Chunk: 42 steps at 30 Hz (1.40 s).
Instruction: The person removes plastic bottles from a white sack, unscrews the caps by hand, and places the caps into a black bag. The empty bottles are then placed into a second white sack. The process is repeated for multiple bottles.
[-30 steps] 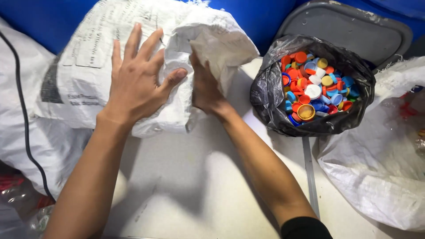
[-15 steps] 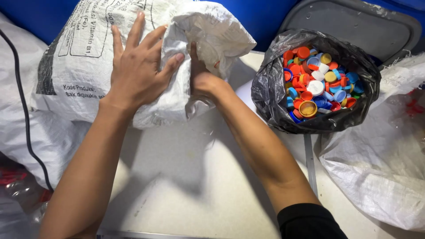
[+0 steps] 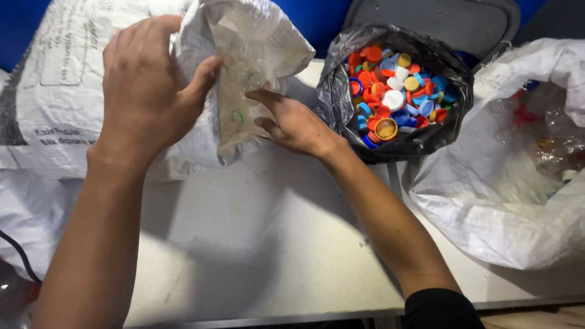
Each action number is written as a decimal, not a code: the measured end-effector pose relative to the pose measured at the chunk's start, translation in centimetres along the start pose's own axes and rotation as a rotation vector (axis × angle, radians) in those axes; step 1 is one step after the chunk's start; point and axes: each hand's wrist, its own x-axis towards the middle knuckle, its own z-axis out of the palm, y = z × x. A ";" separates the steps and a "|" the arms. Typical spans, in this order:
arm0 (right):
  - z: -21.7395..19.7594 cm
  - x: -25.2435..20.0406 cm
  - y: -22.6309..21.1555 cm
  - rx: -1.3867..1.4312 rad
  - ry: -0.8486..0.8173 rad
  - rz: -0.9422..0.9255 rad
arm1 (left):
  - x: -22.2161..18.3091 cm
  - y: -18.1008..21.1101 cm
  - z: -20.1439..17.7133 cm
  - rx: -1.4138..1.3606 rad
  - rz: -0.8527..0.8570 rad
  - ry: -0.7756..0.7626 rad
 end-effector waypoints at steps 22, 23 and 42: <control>-23.6 -21.5 -0.4 0.605 0.068 0.139 | -5.9 13.5 7.7 -0.611 0.512 -0.202; -24.9 -23.6 1.5 0.535 0.304 0.264 | -6.4 14.0 8.9 -0.671 0.501 -0.297; -19.5 -29.2 22.0 -0.647 0.522 1.397 | -10.5 12.3 20.2 -1.040 -0.137 -0.726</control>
